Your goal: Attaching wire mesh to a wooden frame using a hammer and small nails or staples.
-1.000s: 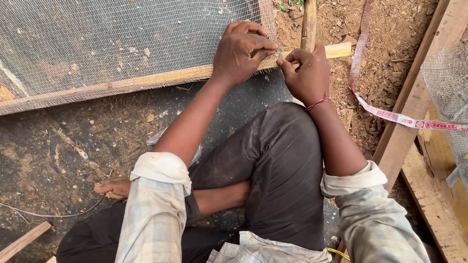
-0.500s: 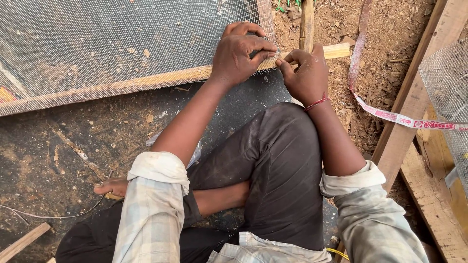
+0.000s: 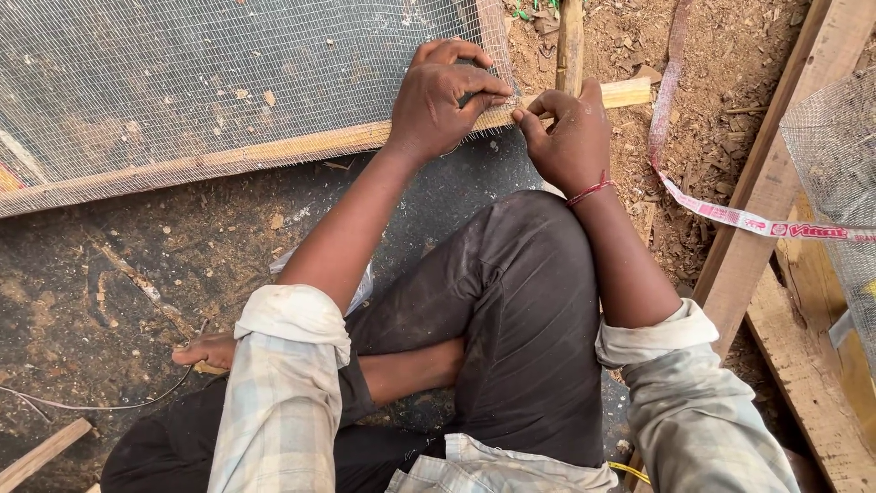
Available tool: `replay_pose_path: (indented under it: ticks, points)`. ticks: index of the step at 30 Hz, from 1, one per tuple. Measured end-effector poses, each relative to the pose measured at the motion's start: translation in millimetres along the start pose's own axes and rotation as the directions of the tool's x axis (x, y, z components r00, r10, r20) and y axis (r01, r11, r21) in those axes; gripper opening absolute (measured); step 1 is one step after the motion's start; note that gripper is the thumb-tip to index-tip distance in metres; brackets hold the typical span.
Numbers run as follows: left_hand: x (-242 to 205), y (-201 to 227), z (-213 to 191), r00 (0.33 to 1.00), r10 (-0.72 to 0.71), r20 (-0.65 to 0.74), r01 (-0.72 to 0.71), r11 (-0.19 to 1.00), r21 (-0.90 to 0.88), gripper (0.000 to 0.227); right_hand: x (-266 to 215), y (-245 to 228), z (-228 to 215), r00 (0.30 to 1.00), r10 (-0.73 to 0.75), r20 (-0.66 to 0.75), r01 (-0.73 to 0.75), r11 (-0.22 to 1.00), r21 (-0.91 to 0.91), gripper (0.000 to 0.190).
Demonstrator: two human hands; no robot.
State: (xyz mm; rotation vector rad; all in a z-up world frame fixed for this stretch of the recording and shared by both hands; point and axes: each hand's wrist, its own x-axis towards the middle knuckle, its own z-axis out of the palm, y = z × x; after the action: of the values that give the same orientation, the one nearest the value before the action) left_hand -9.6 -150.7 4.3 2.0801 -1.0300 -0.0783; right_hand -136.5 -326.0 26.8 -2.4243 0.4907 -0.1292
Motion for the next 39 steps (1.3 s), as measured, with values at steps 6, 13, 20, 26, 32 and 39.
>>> replay_pose_path:
  ticks: [6, 13, 20, 26, 32, 39]
  points:
    - [-3.5, 0.4, 0.8, 1.000, 0.022, 0.007, -0.023, 0.999, 0.049, 0.011, 0.6, 11.2, 6.8, 1.000, -0.015, -0.001, 0.015, 1.000, 0.025, 0.025]
    - [-0.9, 2.5, -5.8, 0.998, -0.039, 0.045, 0.034, 0.994, 0.105, 0.022, -25.3, -9.5, -60.7, 0.992, -0.010, 0.126, -0.043, 0.910, 0.413, 0.055]
    - [2.6, 1.7, -2.8, 0.993, -0.079, 0.087, 0.075, 0.996, 0.042, 0.050, -46.5, -44.5, -123.4, 0.925, -0.210, 0.318, 0.155, 0.969, 0.191, 0.062]
    - [2.6, 1.9, -5.4, 0.997, -0.029, 0.073, 0.027, 0.999, 0.034, 0.041, -45.7, -37.3, -123.1, 0.890, -0.254, 0.379, 0.250, 0.966, 0.061, 0.066]
    - [1.7, 3.9, -8.0, 0.996, -0.050, 0.076, 0.048, 0.998, 0.033, 0.039, -56.6, -51.8, -129.3, 0.924, -0.276, 0.263, 0.262, 0.961, 0.088, 0.065]
    - [1.1, 1.5, -4.2, 0.997, -0.042, 0.059, 0.041, 0.999, 0.021, 0.039, -50.1, -36.0, -112.5, 0.891, -0.268, 0.366, 0.267, 0.962, 0.056, 0.067]
